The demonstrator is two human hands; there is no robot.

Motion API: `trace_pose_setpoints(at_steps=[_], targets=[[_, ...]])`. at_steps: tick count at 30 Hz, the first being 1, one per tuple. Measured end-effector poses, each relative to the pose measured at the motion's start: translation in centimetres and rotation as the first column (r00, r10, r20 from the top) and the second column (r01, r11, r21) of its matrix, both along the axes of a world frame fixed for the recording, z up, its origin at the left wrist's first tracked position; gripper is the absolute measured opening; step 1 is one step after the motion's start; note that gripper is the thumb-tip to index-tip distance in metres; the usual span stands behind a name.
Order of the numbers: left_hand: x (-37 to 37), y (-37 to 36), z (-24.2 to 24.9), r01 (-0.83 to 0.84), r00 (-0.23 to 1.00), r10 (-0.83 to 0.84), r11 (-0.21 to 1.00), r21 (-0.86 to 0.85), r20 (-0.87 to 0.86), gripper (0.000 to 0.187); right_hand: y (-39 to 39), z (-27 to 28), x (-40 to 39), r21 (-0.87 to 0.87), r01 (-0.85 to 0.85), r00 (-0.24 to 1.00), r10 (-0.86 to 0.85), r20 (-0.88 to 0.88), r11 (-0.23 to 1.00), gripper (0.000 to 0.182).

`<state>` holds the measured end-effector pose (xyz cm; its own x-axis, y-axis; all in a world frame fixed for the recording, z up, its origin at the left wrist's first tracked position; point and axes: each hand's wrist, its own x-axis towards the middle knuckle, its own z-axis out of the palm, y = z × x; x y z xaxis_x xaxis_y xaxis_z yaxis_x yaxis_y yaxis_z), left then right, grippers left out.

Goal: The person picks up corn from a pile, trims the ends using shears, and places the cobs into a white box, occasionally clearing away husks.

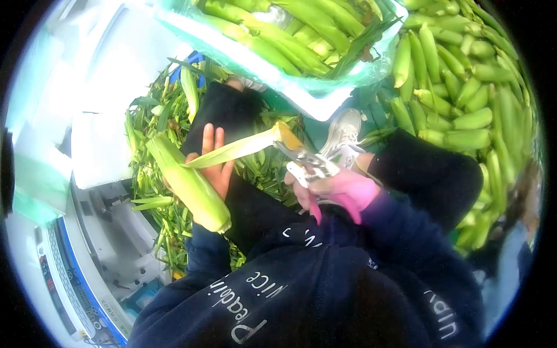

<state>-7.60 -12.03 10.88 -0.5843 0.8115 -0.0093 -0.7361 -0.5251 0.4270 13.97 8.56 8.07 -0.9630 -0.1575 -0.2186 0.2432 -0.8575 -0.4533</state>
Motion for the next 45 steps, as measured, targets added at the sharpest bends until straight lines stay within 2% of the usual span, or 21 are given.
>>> trace_pose_setpoints(at_steps=[2, 4, 5, 7, 8, 9, 11, 14, 22, 24, 25, 26, 27, 29, 32, 35, 37, 40, 42, 44, 45], targets=[[1.0, 0.2, 0.5, -0.120, 0.987, 0.117, 0.993, 0.022, 0.106, 0.083, 0.6, -1.2, -0.8, 0.465, -0.185, 0.978, 0.115, 0.175, 0.866, 0.047], [-0.1, -0.3, -0.2, -0.267, 0.959, 0.252, 0.958, -0.109, -0.131, 0.093, -0.5, -5.7, -1.2, 0.806, -0.462, 0.885, 0.131, 0.447, 0.370, 0.043], [-1.1, -0.8, -0.8, -0.352, 0.921, 0.316, 0.926, -0.139, -0.228, 0.094, -1.6, -12.0, 0.1, 0.516, -0.410, 0.869, 0.150, 0.472, 0.752, 0.041], [-2.3, -1.7, -0.4, -0.282, 0.945, 0.259, 0.955, -0.097, -0.199, 0.091, -1.4, -12.2, 2.1, -0.073, -0.100, 0.815, 0.124, 0.565, 0.992, 0.038], [-2.9, -2.5, -0.7, -0.200, 0.976, 0.201, 0.980, 0.018, -0.080, 0.089, -1.4, -11.3, 2.3, -0.063, -0.100, 0.834, 0.118, 0.539, 0.993, 0.038], [-1.9, -1.5, 0.7, -0.363, 0.922, 0.307, 0.898, -0.248, -0.235, 0.087, -1.0, -9.9, 2.3, 0.255, -0.171, 0.904, 0.049, 0.424, 0.952, 0.039], [-0.9, -1.0, 1.2, -0.361, 0.928, 0.329, 0.909, -0.206, -0.175, 0.084, -0.8, -7.6, 1.8, 0.633, -0.103, 0.986, -0.002, 0.164, 0.767, 0.045], [1.6, 2.0, 1.3, -0.303, 0.953, 0.293, 0.921, -0.247, -0.076, 0.084, -1.7, -0.9, 0.0, 0.621, 0.217, 0.966, -0.257, -0.025, 0.753, 0.051], [7.7, 6.8, -6.8, -0.362, 0.862, -0.094, 0.573, -0.735, -0.498, 0.084, -1.5, -0.9, 0.9, 0.642, 0.246, 0.947, -0.320, -0.002, 0.726, 0.073], [7.6, 8.1, -8.2, -0.095, 0.945, -0.217, 0.534, -0.840, -0.245, 0.090, -0.8, 0.3, 3.0, 0.452, 0.245, 0.957, -0.289, 0.029, 0.857, 0.064], [5.2, 7.6, -7.9, 0.475, 0.863, -0.465, 0.612, -0.633, 0.198, 0.093, -1.3, -0.9, 4.6, 0.364, 0.249, 0.946, -0.306, 0.107, 0.898, 0.049], [6.3, 9.3, -6.5, 0.538, 0.822, -0.508, 0.547, -0.642, 0.256, 0.089, -0.9, 0.3, 5.7, 0.247, 0.250, 0.934, -0.300, 0.195, 0.936, 0.038], [7.7, 10.7, -6.4, 0.344, 0.832, -0.554, 0.480, -0.807, 0.025, 0.076, -1.6, -1.5, 6.1, 0.320, 0.225, 0.926, -0.305, 0.225, 0.920, 0.036], [9.8, 12.1, -6.9, 0.332, 0.860, -0.505, 0.656, -0.678, -0.068, 0.058, -0.3, 0.9, 6.8, 0.352, 0.329, 0.858, -0.433, 0.275, 0.876, 0.052], [12.6, 15.2, -5.6, 0.283, 0.894, -0.438, 0.720, -0.634, -0.098, 0.067, -0.8, -2.6, 6.2, 0.754, 0.322, 0.798, -0.592, 0.109, 0.573, 0.071], [13.3, 15.4, -5.9, 0.398, 0.895, -0.445, 0.762, -0.511, 0.033, 0.081, 0.2, -1.9, 6.8, 0.851, 0.283, 0.792, -0.608, 0.053, 0.443, 0.061], [11.3, 14.3, -10.8, 0.135, 0.860, -0.451, 0.652, -0.746, -0.239, 0.076, 0.1, -4.5, 7.6, 0.464, 0.311, 0.880, -0.435, 0.188, 0.829, 0.057], [11.1, 13.5, -11.8, -0.323, 0.544, -0.364, 0.741, -0.588, -0.756, 0.036, 0.9, -2.3, 11.2, -0.124, 0.310, 0.931, -0.275, 0.241, 0.943, 0.040], [7.1, 12.5, -12.9, -0.052, 0.503, -0.760, 0.449, -0.892, -0.412, 0.033, 2.6, 1.3, 13.8, -0.236, 0.451, 0.876, -0.376, 0.301, 0.861, 0.036], [5.5, 12.0, -10.0, -0.350, -0.257, -0.838, 0.544, -0.762, -0.481, 0.030, 6.3, 2.3, 16.7, -0.002, 0.614, 0.738, -0.573, 0.356, 0.790, 0.040], [4.5, 11.7, -8.6, -0.372, -0.389, -0.815, 0.565, -0.737, -0.428, 0.021, 9.0, 3.1, 18.1, 0.109, 0.738, 0.606, -0.725, 0.328, 0.666, 0.041]])
